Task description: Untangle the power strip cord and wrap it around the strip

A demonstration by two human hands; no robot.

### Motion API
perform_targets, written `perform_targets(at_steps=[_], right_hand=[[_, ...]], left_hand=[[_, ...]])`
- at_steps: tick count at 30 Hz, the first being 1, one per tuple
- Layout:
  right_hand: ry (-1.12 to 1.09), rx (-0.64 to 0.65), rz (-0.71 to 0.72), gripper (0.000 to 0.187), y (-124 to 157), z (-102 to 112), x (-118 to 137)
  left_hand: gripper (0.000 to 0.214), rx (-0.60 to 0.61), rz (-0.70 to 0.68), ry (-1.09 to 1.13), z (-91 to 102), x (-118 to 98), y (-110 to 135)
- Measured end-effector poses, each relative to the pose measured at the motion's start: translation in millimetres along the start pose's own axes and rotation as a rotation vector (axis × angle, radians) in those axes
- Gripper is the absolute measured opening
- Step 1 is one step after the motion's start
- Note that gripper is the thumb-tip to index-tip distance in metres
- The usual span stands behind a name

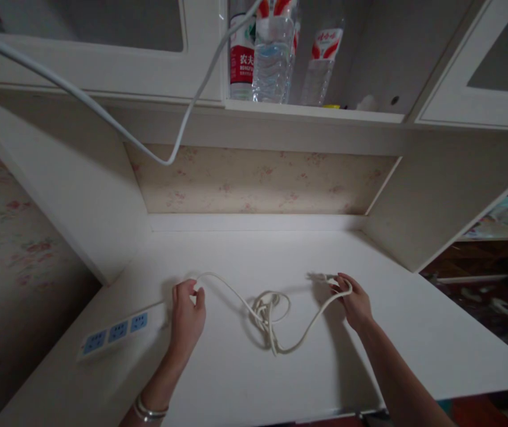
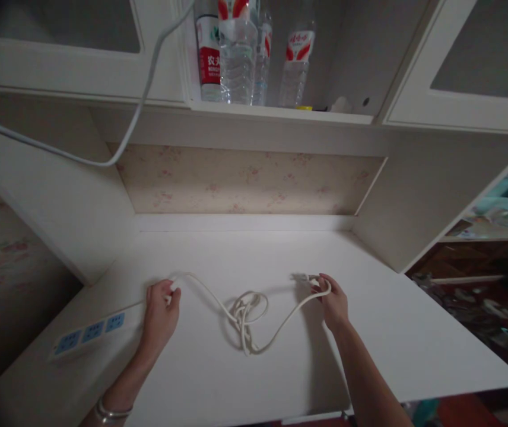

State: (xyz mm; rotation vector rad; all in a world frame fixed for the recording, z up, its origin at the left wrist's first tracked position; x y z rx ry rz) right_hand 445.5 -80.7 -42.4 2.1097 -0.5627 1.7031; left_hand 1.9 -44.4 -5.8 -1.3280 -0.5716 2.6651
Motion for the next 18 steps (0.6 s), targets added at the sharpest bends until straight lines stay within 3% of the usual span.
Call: perform_targets(at_steps=[4,8,12,18], right_hand=[[-0.029,0.115,-0.004,0.061,-1,-3,1],[0.000,0.235,-0.092,0.070,1,1,0],[-0.068,0.329,-0.203,0.068,10,11,5],[-0.017,0.409,-0.304,0.055,45,9,19]], left_hand=[[0.026,0.486,-0.003,0.210,-22.6,-50,50],[0.032,0.782,0.036,0.280,-44.5,-81,95],[0.031,0.846,0.024,0.201,-62.1,-87,113],[0.029,0.805,-0.022,0.239,-74.5,-84,101]])
Point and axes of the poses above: each hand's wrist, its own y-axis away from the middle knuckle, its own z-axis out of the back of the hand, x = y × z, the point moved 2 cm from there along -y, towards the middle knuckle, and after that the axes turned 12 degrees about x, right-handed, at the moved point
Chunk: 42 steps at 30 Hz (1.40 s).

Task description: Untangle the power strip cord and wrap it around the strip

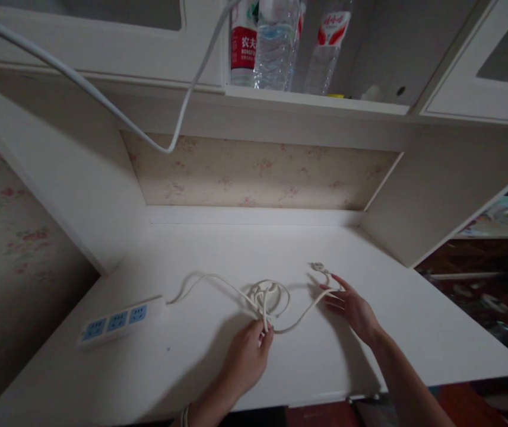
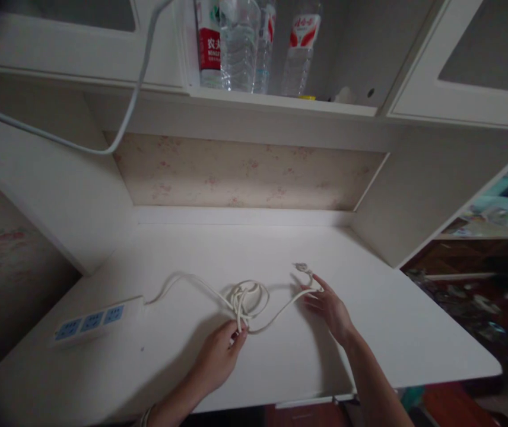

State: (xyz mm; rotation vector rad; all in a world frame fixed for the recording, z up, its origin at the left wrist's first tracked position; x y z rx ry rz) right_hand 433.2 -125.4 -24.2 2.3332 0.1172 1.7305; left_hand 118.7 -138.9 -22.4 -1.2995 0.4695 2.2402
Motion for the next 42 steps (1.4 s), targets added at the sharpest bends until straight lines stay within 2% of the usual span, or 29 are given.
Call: perform_targets(at_steps=[5,9,14,18,21,26,29,33,36,42], right_hand=[[0.176,0.040,-0.045,0.043,21,-43,-18],[0.219,0.073,0.051,0.036,21,-82,-38],[0.192,0.020,0.158,0.034,11,-114,-54],[0.236,-0.050,0.197,0.038,9,-123,-60],[0.273,-0.044,0.225,0.035,9,-128,-62],[0.292,-0.011,0.261,0.033,5,-137,-67],[0.298,-0.023,0.264,0.033,3,-147,-71],[0.364,0.037,0.219,0.034,3,-170,-74],[0.407,0.104,0.224,0.035,6,-189,-71],[0.403,0.157,0.272,0.034,16,-206,-59]], left_hand=[[0.030,-0.118,0.000,0.108,27.5,30,-18],[0.032,-0.175,0.019,0.288,48.8,56,-31],[0.039,-0.227,0.035,0.419,58.1,68,-32],[0.035,-0.262,-0.032,0.304,62.2,67,-28],[0.029,-0.327,-0.100,0.179,67.6,64,-26],[0.025,-0.279,-0.190,0.076,70.6,58,-25],[0.022,-0.292,-0.241,-0.071,71.1,52,-23],[0.021,-0.239,-0.270,-0.240,66.9,39,-20],[0.023,-0.177,-0.278,-0.243,60.2,31,-18],[0.022,-0.214,-0.210,-0.296,54.5,29,-17]])
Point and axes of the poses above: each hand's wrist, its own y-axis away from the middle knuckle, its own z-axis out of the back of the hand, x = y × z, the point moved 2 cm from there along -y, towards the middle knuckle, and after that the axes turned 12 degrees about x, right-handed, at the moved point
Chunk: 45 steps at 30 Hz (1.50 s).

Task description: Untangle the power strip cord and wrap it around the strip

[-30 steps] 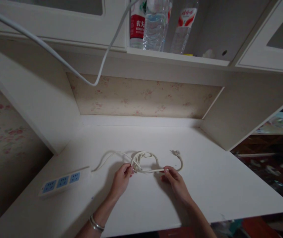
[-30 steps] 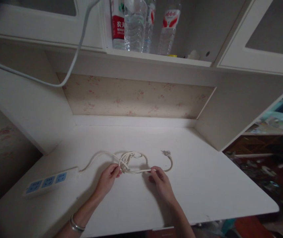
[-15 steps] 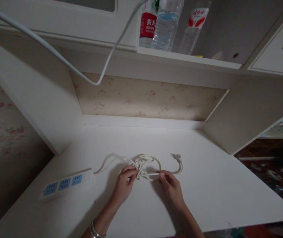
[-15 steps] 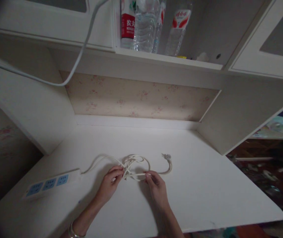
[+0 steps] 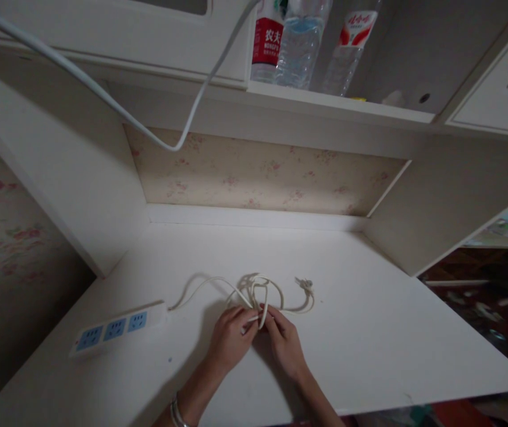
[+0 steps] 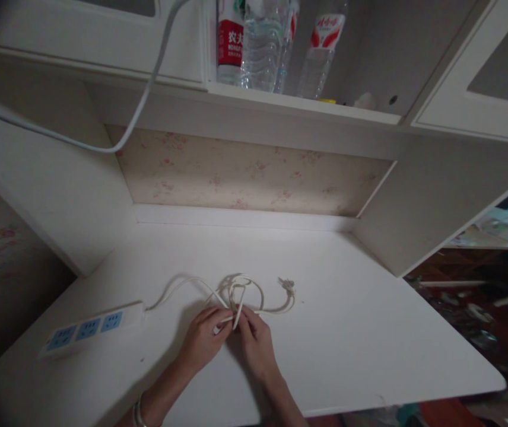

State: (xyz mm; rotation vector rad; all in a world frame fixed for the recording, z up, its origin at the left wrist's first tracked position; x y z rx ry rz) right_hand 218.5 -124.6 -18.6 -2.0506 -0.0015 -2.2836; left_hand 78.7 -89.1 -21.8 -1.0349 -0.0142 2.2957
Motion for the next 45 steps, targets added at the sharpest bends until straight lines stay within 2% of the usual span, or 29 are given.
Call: perform_targets(at_steps=[5,8,14,17,19,21,24,27,30,33,36,40,45], right_hand=[[0.044,0.022,-0.020,0.033,7,-3,4],[0.064,-0.065,-0.087,0.040,7,1,-5],[0.146,-0.289,-0.151,0.058,9,36,-23],[0.136,-0.355,-0.158,0.056,9,55,-28],[0.117,-0.394,-0.179,0.054,6,66,-32],[0.116,-0.422,-0.202,0.051,0,73,-35],[0.136,-0.448,-0.227,0.048,-9,83,-39],[0.188,-0.466,-0.225,0.046,-16,90,-40],[0.268,-0.464,-0.187,0.046,-18,91,-37],[0.353,-0.450,-0.137,0.047,-18,85,-36],[0.417,-0.440,-0.111,0.046,-16,81,-38],[0.457,-0.413,-0.084,0.045,-16,79,-40],[0.543,-0.425,-0.097,0.047,-16,78,-39]], left_hand=[[0.015,-0.024,0.015,-0.090,1.8,-4,0],[0.017,-0.040,0.008,-0.034,5.5,-4,0],[0.024,-0.192,0.079,0.167,20.3,24,2],[0.026,-0.252,0.117,0.228,26.5,36,3],[0.026,-0.258,0.089,0.265,29.8,36,4],[0.024,-0.215,0.022,0.294,32.5,31,5],[0.024,-0.075,-0.048,0.333,36.9,22,10],[0.031,0.071,-0.017,0.326,42.0,18,17],[0.041,0.208,0.030,0.220,44.6,12,22],[0.046,0.268,0.039,0.090,42.6,-2,18],[0.037,0.274,0.047,0.116,35.3,-25,7],[0.039,0.257,0.118,0.123,17.7,-56,-12],[0.033,0.389,0.065,-0.075,-10.4,-81,-22]])
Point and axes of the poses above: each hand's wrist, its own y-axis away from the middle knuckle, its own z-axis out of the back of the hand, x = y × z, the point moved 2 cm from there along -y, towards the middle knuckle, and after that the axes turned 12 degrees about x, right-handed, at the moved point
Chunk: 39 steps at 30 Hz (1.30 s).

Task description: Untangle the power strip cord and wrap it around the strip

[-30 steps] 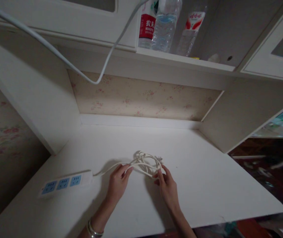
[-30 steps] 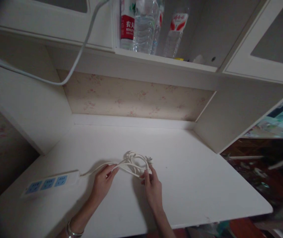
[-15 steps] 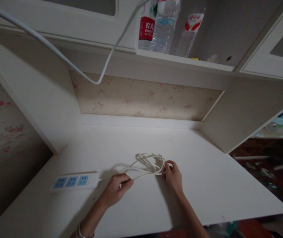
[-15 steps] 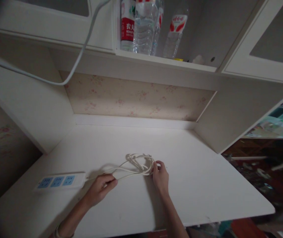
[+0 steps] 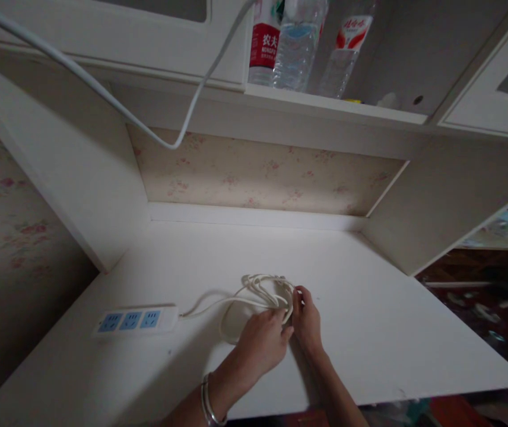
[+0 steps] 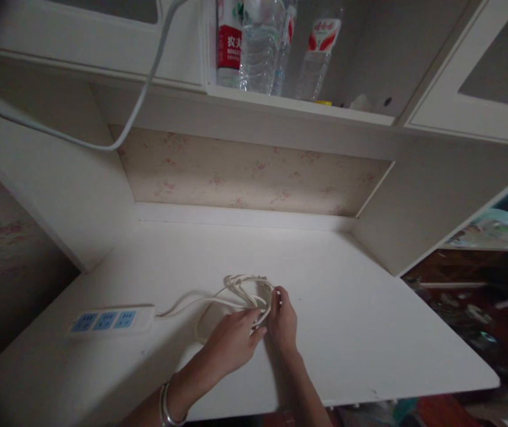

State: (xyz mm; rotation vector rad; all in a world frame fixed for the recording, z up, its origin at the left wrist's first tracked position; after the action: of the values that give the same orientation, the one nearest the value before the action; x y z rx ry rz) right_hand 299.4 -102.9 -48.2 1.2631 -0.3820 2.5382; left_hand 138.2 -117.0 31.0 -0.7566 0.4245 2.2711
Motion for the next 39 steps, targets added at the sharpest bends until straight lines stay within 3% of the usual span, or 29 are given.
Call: perform_targets(at_steps=[5,10,16,23,31,35,39], right_hand=[[-0.058,-0.006,0.016,0.049,-1,1,0],[-0.117,-0.014,-0.035,0.051,-5,3,-5],[-0.115,-0.021,-0.038,0.054,-7,3,-10],[-0.096,-0.019,-0.047,0.052,-8,2,-14],[-0.118,-0.013,-0.064,0.047,-7,1,-17],[-0.132,-0.018,-0.050,0.047,-8,1,-17],[-0.132,-0.023,-0.047,0.047,-8,0,-18]], left_hand=[[0.050,0.075,-0.049,-0.143,-11.2,1,6],[0.042,0.024,-0.146,-0.140,-2.9,12,22],[0.036,-0.185,-0.222,0.147,13.9,34,32],[0.031,-0.410,-0.156,0.468,34.9,60,39],[0.025,-0.388,-0.223,0.435,47.5,73,61],[0.022,-0.413,-0.264,0.392,45.8,81,75],[0.022,-0.363,-0.382,0.339,41.0,85,89]])
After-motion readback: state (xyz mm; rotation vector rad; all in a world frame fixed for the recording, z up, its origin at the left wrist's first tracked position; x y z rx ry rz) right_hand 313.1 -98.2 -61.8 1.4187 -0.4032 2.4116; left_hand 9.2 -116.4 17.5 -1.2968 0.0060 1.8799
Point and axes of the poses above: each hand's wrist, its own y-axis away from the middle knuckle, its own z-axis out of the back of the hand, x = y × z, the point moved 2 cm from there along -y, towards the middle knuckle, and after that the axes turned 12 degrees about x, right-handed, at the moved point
